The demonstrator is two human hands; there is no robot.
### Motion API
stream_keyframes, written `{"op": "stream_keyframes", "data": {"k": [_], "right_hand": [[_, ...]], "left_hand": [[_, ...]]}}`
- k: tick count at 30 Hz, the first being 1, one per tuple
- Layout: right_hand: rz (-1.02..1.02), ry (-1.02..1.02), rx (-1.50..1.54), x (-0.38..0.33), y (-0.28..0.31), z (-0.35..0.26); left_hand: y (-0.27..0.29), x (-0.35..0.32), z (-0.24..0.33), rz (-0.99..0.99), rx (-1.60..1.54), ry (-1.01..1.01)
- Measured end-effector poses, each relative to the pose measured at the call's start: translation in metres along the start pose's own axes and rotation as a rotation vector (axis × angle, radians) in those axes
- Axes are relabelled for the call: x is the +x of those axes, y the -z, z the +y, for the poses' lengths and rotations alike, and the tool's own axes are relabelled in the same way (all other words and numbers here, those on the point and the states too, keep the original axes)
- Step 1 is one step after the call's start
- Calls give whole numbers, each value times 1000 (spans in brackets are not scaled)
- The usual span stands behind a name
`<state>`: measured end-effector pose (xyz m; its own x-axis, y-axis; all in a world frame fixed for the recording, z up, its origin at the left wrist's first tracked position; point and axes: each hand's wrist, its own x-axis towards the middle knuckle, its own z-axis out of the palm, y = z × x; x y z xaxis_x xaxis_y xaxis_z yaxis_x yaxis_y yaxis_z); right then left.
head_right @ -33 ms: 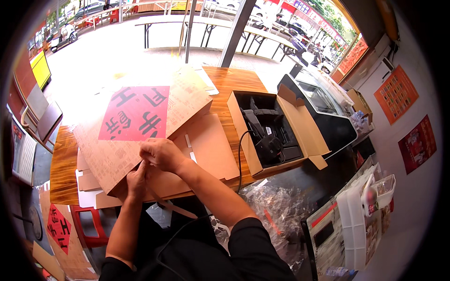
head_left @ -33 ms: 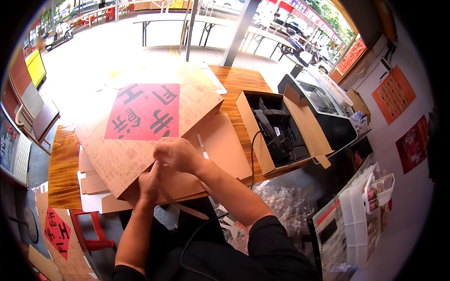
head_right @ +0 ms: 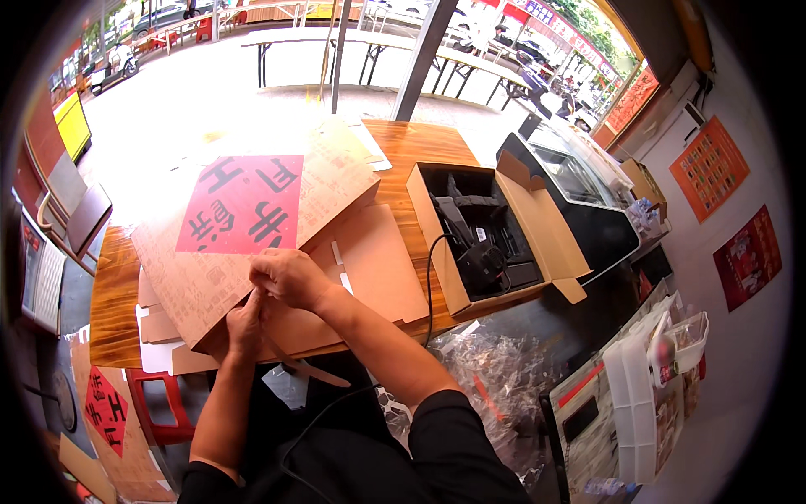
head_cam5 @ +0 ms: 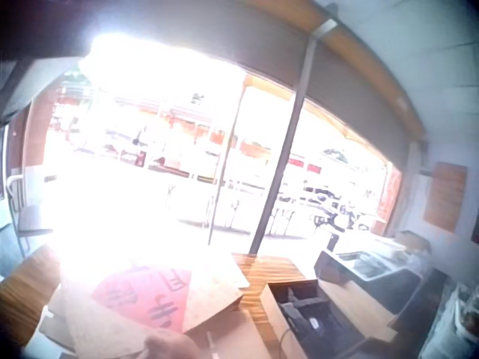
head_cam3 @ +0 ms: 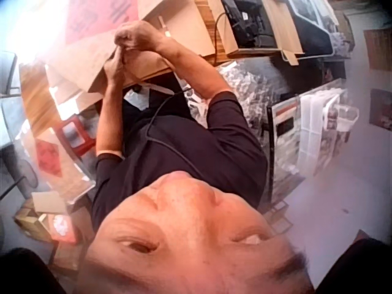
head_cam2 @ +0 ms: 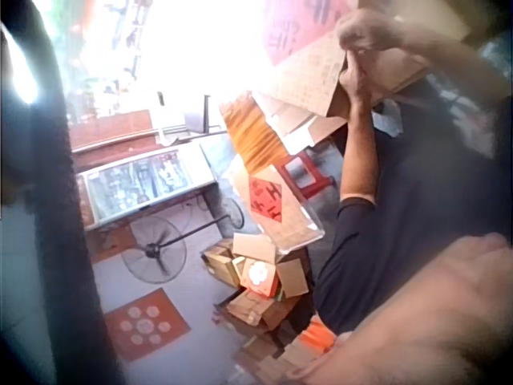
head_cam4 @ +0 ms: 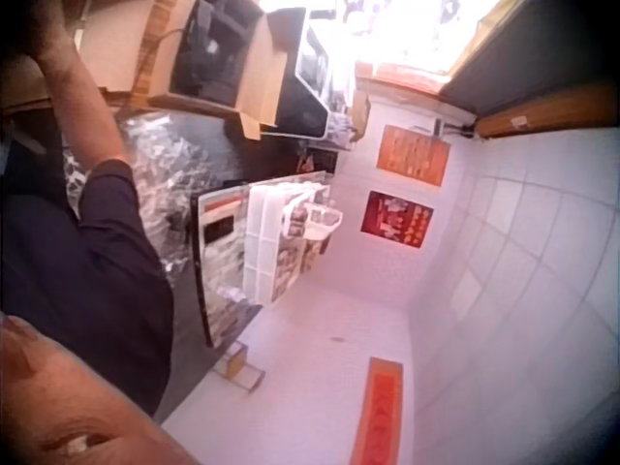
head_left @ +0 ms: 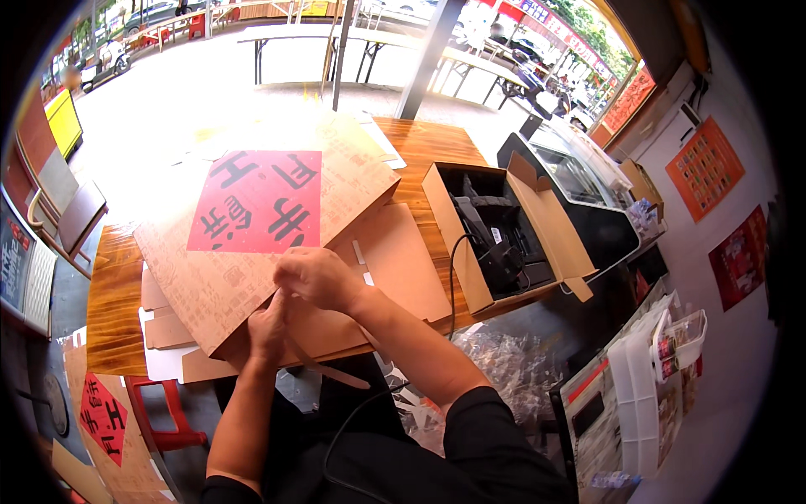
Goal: The person assembles a cardboard box by hand, folding the flaps and sides to create the box structure.
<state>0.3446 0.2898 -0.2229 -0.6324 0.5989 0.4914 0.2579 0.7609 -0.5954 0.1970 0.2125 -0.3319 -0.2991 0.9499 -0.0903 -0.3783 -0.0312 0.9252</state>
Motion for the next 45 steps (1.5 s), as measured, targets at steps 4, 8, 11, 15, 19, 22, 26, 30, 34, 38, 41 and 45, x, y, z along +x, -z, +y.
{"op": "stream_keyframes", "data": {"k": [4, 8, 11, 15, 19, 22, 26, 30, 34, 38, 41, 45], "right_hand": [[40, -5, -11, -1, -5, 0], [63, 14, -25, -1, -5, -1], [93, 13, 0, -1, -6, -1], [103, -5, 81, 0, -7, -1], [90, -55, 167, -1, -8, 0], [90, -57, 167, -2, -6, -3], [136, -72, 227, -1, -4, -13], [135, -161, 330, -1, -7, -17], [126, -200, 435, 1, -15, -19], [23, -305, 420, 4, -2, -29], [71, -219, 482, 2, -9, -26], [36, -295, 466, 5, -9, -31]], "left_hand": [[-5, -2, 5, -9, -91, 2], [2, 0, 0, -1, 38, -8], [0, 0, 0, 2, 21, -22], [3, 7, -12, -41, -37, -95], [2, 8, -16, -51, -35, -137], [-11, 3, -11, 26, -55, -166], [-8, 5, -12, -26, -47, -221], [-23, -7, 5, 0, -61, -268], [0, 6, -20, -6, -62, -304], [-11, -1, -11, -27, -89, -326], [-15, -5, -4, -26, -84, -310], [-14, -6, -1, 26, -125, -262]]}}
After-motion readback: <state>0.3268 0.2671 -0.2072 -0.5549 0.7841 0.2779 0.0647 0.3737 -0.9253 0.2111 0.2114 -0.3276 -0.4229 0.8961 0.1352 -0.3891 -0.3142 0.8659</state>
